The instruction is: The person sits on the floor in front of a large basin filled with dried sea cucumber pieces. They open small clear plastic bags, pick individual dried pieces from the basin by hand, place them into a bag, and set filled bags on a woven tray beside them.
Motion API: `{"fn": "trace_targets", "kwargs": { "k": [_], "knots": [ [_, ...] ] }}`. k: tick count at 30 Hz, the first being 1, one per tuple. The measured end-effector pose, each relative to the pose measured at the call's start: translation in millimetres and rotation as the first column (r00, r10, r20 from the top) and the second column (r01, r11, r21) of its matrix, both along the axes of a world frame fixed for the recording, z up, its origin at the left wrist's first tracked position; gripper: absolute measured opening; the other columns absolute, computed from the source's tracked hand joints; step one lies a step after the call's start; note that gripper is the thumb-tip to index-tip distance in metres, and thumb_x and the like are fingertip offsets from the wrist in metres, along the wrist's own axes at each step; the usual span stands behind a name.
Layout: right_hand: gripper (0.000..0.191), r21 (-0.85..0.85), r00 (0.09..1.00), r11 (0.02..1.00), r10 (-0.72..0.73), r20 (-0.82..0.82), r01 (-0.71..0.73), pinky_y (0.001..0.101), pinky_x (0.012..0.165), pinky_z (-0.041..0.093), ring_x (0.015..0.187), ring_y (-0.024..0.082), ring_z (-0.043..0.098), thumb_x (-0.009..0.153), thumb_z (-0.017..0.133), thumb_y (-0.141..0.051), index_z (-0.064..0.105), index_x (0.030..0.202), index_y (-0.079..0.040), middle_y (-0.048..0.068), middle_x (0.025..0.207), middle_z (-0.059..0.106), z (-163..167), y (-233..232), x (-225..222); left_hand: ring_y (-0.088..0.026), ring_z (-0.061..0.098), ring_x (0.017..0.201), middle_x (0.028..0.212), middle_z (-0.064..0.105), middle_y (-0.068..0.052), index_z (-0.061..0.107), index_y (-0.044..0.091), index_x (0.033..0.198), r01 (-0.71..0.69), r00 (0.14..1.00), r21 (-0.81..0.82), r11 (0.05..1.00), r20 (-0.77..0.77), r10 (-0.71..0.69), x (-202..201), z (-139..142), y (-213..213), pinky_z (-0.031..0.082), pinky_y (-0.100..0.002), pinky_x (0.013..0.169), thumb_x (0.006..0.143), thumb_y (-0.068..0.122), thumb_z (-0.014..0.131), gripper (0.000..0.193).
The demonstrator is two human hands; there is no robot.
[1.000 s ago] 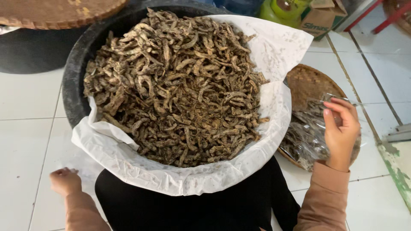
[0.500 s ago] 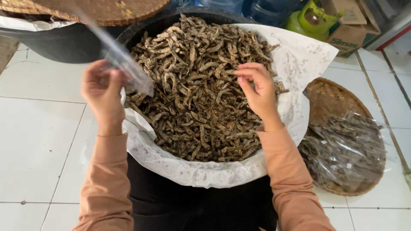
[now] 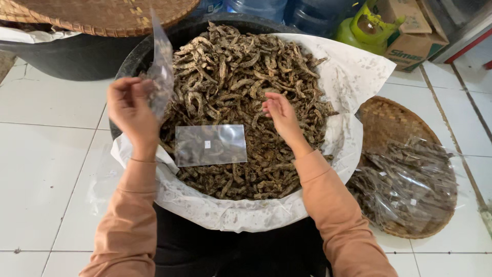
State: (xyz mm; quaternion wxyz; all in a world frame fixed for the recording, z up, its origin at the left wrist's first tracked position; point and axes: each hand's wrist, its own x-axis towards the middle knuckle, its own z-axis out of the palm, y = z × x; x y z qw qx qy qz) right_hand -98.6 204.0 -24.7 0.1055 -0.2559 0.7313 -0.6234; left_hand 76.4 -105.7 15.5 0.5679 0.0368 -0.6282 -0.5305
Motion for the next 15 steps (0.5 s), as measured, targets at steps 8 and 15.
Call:
{"fn": "trace_targets", "kwargs": {
  "k": [8,15],
  "knots": [
    [0.065,-0.408,0.53,0.823,0.159,0.833,0.395,0.0356,0.069,0.053,0.082,0.024,0.059,0.099,0.039,-0.062,0.048,0.135,-0.009,0.014,0.099,0.064,-11.6,7.6,-19.6,-0.018,0.07,0.107,0.109,0.069,-0.006,0.054,0.007,0.13,0.774,0.602,0.1,0.625,0.191,-0.775,-37.3,6.9,197.9,0.057,-0.028,0.093,0.101,-0.002,0.068,0.033],
    [0.051,-0.058,0.875,0.889,-0.457,-0.162,0.454,0.0352,0.049,0.039,0.051,0.018,0.05,0.109,0.047,-0.054,0.055,0.129,-0.008,0.004,0.067,0.058,-12.6,44.8,-43.4,-0.015,0.062,0.123,0.133,0.061,-0.004,0.035,0.005,0.151,0.89,0.313,0.241,0.387,0.295,-0.903,-62.4,14.4,181.2,0.054,-0.031,0.102,0.092,0.005,0.076,0.072]
  ]
}}
